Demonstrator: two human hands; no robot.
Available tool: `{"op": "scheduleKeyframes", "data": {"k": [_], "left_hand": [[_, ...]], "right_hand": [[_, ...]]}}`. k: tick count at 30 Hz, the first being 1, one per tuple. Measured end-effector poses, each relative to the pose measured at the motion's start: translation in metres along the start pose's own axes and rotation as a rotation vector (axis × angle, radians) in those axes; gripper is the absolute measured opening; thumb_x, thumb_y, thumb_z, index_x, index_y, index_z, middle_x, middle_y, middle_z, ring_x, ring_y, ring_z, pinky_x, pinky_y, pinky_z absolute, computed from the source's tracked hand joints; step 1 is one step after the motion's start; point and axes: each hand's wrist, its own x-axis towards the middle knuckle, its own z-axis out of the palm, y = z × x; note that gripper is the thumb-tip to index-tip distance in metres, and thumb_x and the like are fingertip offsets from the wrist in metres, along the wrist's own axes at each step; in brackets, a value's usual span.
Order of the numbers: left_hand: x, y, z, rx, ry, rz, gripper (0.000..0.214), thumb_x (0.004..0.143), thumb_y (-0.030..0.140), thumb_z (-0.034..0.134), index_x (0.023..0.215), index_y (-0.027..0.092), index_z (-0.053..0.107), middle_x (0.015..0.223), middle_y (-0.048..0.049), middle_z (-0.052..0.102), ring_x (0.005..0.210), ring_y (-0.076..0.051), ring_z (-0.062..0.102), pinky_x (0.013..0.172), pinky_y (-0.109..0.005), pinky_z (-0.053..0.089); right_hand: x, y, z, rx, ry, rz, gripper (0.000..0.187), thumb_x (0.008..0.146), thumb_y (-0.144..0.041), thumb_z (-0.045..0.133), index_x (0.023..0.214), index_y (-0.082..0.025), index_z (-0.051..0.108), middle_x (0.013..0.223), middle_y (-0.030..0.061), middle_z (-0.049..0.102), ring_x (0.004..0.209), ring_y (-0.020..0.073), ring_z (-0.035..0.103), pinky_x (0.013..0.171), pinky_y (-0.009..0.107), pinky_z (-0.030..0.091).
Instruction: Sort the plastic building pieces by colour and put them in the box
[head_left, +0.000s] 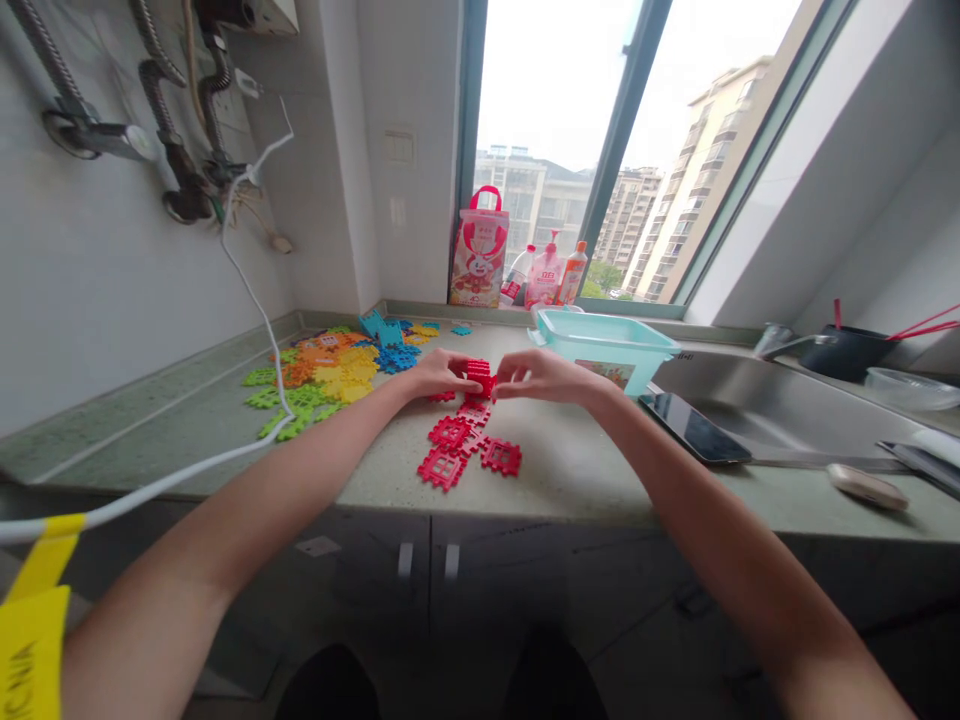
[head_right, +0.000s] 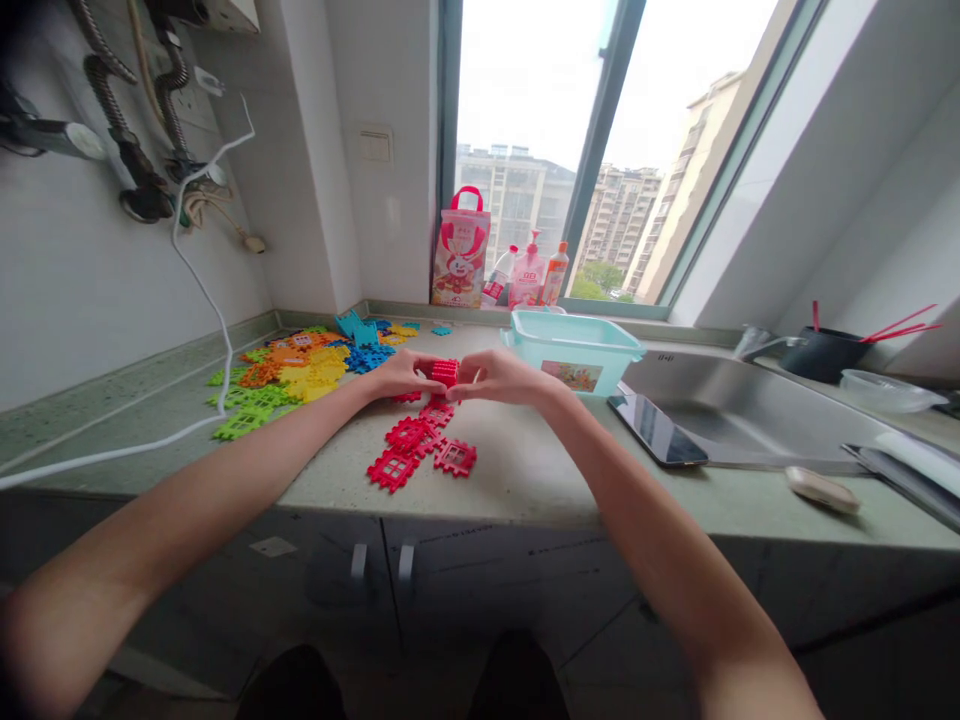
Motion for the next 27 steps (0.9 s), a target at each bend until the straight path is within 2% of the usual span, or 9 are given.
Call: {"op": "scheduleKeyframes", "data": {"k": [2,3,8,13,17,20,24,25,27], "left_hand": [[0.0,-0.001,0.001,-0.03,-0.009,-0.007,0.069,0.067,0.051,0.094,0.12,0.012,0.078,0.107,-0.0124,0.081,0.097,-0.028,0.074,0.086,-0.038,0.058],[0.0,-0.002,0.001,-0.041,-0.014,-0.009,0.068,0.066,0.052,0.095,0.119,0.012,0.078,0.108,-0.0122,0.081,0.098,-0.028,0.074,0.087,-0.039,0.058],[0.001,-0.005,0.003,-0.027,-0.018,-0.003,0.07,0.066,0.052,0.095,0.122,0.013,0.077,0.109,-0.0121,0.081,0.101,-0.029,0.074,0.09,-0.041,0.057],[0.002,-0.001,0.003,-0.023,0.015,-0.039,0.072,0.062,0.048,0.097,0.121,0.013,0.075,0.112,-0.0131,0.08,0.103,-0.03,0.073,0.089,-0.04,0.057],[0.001,0.0,0.002,-0.003,0.018,-0.025,0.073,0.071,0.062,0.088,0.123,0.013,0.075,0.112,-0.0126,0.079,0.101,-0.028,0.072,0.086,-0.035,0.056],[0.001,-0.001,0.0,-0.019,0.024,-0.02,0.078,0.08,0.078,0.072,0.124,0.013,0.076,0.113,-0.0119,0.078,0.104,-0.028,0.07,0.085,-0.033,0.054],[0.002,-0.004,-0.001,-0.047,0.034,-0.047,0.087,0.08,0.089,0.059,0.121,0.014,0.076,0.113,-0.0113,0.077,0.101,-0.028,0.068,0.078,-0.031,0.053],[0.002,-0.004,-0.001,-0.047,0.035,-0.043,0.087,0.08,0.089,0.061,0.121,0.014,0.076,0.114,-0.0113,0.076,0.099,-0.027,0.068,0.078,-0.031,0.052],[0.002,-0.005,-0.001,-0.051,0.042,-0.027,0.086,0.079,0.088,0.063,0.122,0.014,0.075,0.114,-0.0112,0.076,0.096,-0.025,0.068,0.076,-0.03,0.052]], "right_hand": [[-0.014,-0.025,-0.004,-0.048,-0.294,0.06,0.045,0.078,-0.065,0.085,0.091,-0.022,0.08,0.083,0.0028,0.078,0.071,0.0186,0.068,0.059,0.027,0.046],[-0.02,-0.035,-0.003,-0.081,-0.378,0.087,0.045,0.073,-0.063,0.089,0.091,-0.023,0.081,0.082,0.0026,0.078,0.067,0.0184,0.068,0.056,0.027,0.044],[-0.028,-0.057,0.015,-0.168,-0.411,0.029,0.034,0.069,-0.051,0.094,0.082,-0.024,0.077,0.078,0.0006,0.077,0.065,0.0176,0.066,0.054,0.027,0.041],[-0.023,-0.051,0.014,-0.042,-0.419,-0.011,0.034,0.071,-0.04,0.094,0.093,-0.022,0.074,0.081,-0.0012,0.074,0.071,0.0168,0.066,0.059,0.025,0.045],[-0.018,-0.036,0.004,0.133,-0.399,-0.038,0.03,0.083,-0.034,0.081,0.11,-0.021,0.075,0.08,-0.0007,0.073,0.069,0.0155,0.064,0.06,0.024,0.047],[-0.009,-0.014,-0.006,0.225,-0.205,-0.049,0.025,0.09,-0.038,0.072,0.105,-0.018,0.077,0.082,0.0029,0.073,0.071,0.0172,0.066,0.065,0.027,0.052],[0.002,0.022,-0.016,0.123,0.303,-0.049,0.011,0.088,-0.026,0.067,0.092,-0.019,0.074,0.094,0.0064,0.077,0.087,0.021,0.07,0.077,0.031,0.055],[0.003,0.03,-0.017,0.081,0.354,-0.047,0.009,0.086,-0.02,0.064,0.088,-0.019,0.073,0.096,0.0067,0.077,0.089,0.0214,0.07,0.077,0.031,0.055],[0.003,0.043,-0.018,-0.007,0.334,-0.026,0.017,0.08,-0.01,0.06,0.082,-0.019,0.073,0.096,0.0062,0.078,0.09,0.0215,0.071,0.076,0.03,0.055]]}}
